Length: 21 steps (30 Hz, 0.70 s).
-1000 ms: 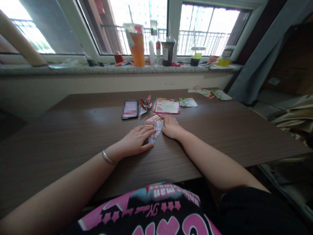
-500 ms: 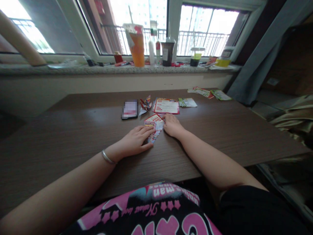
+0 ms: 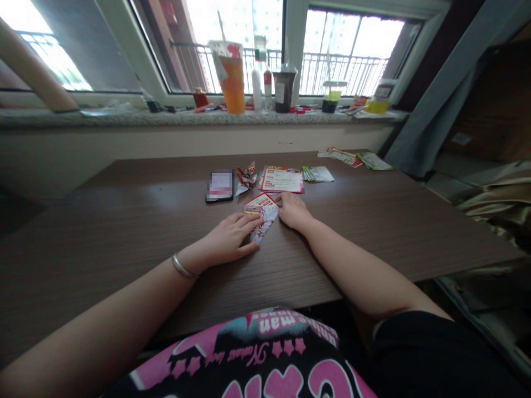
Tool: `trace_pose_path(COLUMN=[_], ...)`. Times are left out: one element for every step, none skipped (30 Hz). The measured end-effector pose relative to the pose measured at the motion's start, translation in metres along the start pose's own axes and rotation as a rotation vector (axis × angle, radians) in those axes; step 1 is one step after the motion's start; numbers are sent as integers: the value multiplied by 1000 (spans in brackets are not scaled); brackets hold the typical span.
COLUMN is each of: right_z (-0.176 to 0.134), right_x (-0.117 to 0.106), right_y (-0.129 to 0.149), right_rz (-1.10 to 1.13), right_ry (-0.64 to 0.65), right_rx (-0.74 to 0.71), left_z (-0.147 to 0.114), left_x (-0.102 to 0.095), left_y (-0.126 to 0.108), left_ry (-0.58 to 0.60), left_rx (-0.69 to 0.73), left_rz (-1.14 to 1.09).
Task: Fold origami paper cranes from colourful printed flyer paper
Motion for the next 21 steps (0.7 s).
trace_pose_path(right_z=[0, 0, 1, 1, 2, 3, 3, 5, 6, 7, 8, 9, 10, 10, 10, 11, 10, 10, 10, 9, 9], right_x=[0, -1, -2, -3, -4, -4, -5, -5, -6, -6, -6, -6, -6, -6, -5, -5, -4, -4, -4, -5, -5], right_y=[0, -1, -1, -2, -2, -3, -5, -6, -7, -9, -10, -11, -12, -12, -12, -11, -9, -8, -7, -6, -5], right_rz=[6, 12, 14, 12, 6, -3, -12, -20, -26, -28, -27, -26, -24, -22, -22, -25, -31, -39, -46, -51, -53], right_ry=[-4, -10, -17, -23, -29, -33, -35, -37, -41, -46, -52, -56, -56, -53, -47, -39, -33, -32, -33, -37, -43], right_rx=[7, 14, 19, 24, 27, 30, 29, 27, 25, 22, 20, 16, 9, 2, -8, -22, -35, -47, -56, -62, -63], left_z=[0, 0, 0, 1, 1, 1, 1, 1, 2, 1, 1, 1, 1, 1, 1, 1, 1, 1, 1, 1, 1], left_x=[0, 0, 1, 1, 1, 0, 0, 0, 0, -1, -1, -1, -2, -2, -2, -3, -3, -3, -4, -4, -4], left_y=[0, 0, 0, 0, 0, -1, -1, -1, -1, -1, -1, -1, -1, 0, 0, 0, 0, 0, 1, 1, 1], left_ry=[0, 0, 1, 4, 7, 12, 16, 19, 21, 22, 20, 16, 11, 7, 4, 4, 6, 10, 14, 16, 18], left_rx=[3, 4, 4, 2, -1, -3, -5, -6, -8, -9, -10, -10, -9, -9, -8, -9, -11, -15, -19, -21, -21], left_rz=[1, 2, 3, 4, 6, 7, 8, 8, 7, 5, 4, 3, 2, 2, 1, 1, -1, -2, -3, -5, -6])
Point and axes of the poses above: each hand's wrist, its own z-axis towards the middle knuckle, its own x-axis out of the palm, y = z × x, the point moved 6 cm from there along z, towards the middle knuckle, and after that the axes turned 10 degrees about -z, right-handed, at the moved point
